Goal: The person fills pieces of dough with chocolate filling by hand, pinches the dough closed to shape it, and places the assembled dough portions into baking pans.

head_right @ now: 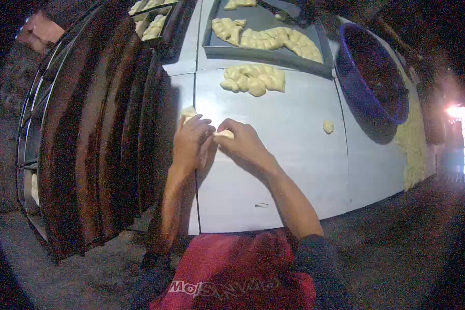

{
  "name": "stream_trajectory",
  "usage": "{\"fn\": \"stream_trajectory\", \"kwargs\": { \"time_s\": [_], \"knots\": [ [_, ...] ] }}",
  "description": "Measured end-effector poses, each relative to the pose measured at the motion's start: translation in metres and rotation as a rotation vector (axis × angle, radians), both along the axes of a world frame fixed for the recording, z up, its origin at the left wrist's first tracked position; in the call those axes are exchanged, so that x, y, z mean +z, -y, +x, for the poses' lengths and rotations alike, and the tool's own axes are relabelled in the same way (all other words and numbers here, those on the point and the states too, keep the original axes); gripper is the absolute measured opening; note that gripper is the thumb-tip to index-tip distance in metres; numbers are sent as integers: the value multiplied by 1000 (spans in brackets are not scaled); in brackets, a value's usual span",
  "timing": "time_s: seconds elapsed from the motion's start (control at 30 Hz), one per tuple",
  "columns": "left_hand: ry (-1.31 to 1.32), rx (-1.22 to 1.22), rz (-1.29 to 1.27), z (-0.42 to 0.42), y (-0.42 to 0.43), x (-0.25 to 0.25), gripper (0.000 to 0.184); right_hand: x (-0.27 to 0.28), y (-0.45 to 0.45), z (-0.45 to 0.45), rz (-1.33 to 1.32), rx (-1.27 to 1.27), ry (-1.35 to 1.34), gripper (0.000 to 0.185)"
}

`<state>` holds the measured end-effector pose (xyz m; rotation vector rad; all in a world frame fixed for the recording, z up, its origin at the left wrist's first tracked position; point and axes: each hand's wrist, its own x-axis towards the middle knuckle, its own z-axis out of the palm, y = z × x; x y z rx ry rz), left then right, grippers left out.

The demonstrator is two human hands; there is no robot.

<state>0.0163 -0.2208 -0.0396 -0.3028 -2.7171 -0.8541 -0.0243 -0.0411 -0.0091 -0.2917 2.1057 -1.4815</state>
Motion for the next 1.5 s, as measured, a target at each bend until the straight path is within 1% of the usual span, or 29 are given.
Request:
{"fn": "stream_trajectory", "kwargs": {
  "time_s": [0.03,0.1,0.17,0.2,0.23,0.3,0.33,0.37,0.4,0.47,0.5,0.57,0.63,0.7,0.73,0.77,0.8,0.9,0.93,0.97,1.03,1.1,1.2,1.23,1.33,1.4,1.43,1.47,1.5],
  "knots": [
    [-14,2,-65,-1,1,-3,14,8,2,3,37,-34,-26,15],
    [63,21,-27,2,7,-10,16,-2,-8,4,-267,-120,209,11],
    [84,83,26,2,13,-29,23,33,-24,10,-458,-204,424,10],
    [57,117,5,6,10,-29,25,38,-33,12,-426,-276,341,12],
    [29,147,-16,8,5,-21,28,35,-47,15,-502,-310,322,16],
    [-66,190,-15,13,-11,1,33,34,-60,21,-469,-398,258,37],
    [-61,157,122,15,-21,7,35,33,-69,29,-423,-375,209,48],
    [-52,128,258,18,-33,9,36,34,-71,37,-460,-397,218,50],
    [116,105,535,22,-52,10,39,34,-70,44,-498,-413,226,52],
    [479,18,1019,30,-88,16,33,30,-77,51,-604,-372,262,51],
    [615,-27,1204,31,-100,28,31,26,-80,53,-529,-346,184,45],
    [659,-5,1315,30,-115,15,29,19,-87,58,-542,-389,256,38],
    [670,-6,1372,30,-131,6,28,3,-107,54,-429,-359,45,31],
    [687,-18,1308,33,-143,10,29,-5,-128,50,-416,-357,-44,24],
    [718,-19,1242,33,-149,17,31,-1,-139,50,-453,-379,-4,21],
    [689,12,1279,32,-164,16,34,2,-152,47,-485,-402,42,19],
    [652,37,1326,31,-183,16,38,-3,-164,42,-487,-427,-50,19],
    [338,57,965,19,-244,26,57,-2,-211,31,-519,-492,8,23],
    [226,64,1003,11,-266,25,59,4,-225,27,-459,-489,-62,24],
    [117,68,1044,5,-285,25,61,-1,-240,25,-512,-473,-76,26],
    [-24,-89,1110,-9,-324,26,71,3,-266,24,-546,-462,-2,25],
    [-87,-195,997,-15,-360,22,81,21,-290,24,-932,-450,311,24],
    [-238,-168,1117,-29,-411,17,89,48,-328,14,-1016,-444,410,17],
    [-229,-201,1261,-35,-428,18,101,55,-336,8,-1015,-463,421,16],
    [11,-235,1259,-41,-446,5,111,56,-369,-18,-892,-382,362,16],
    [232,-210,1305,-47,-454,11,115,69,-402,-42,-751,-407,210,21],
    [320,-252,1185,-50,-443,25,104,76,-419,-55,-676,-423,138,23],
    [459,-231,1157,-52,-438,34,93,84,-438,-75,-770,-392,81,25],
    [599,-206,1124,-52,-435,37,82,96,-446,-94,-633,-491,-26,24]
  ]
}}
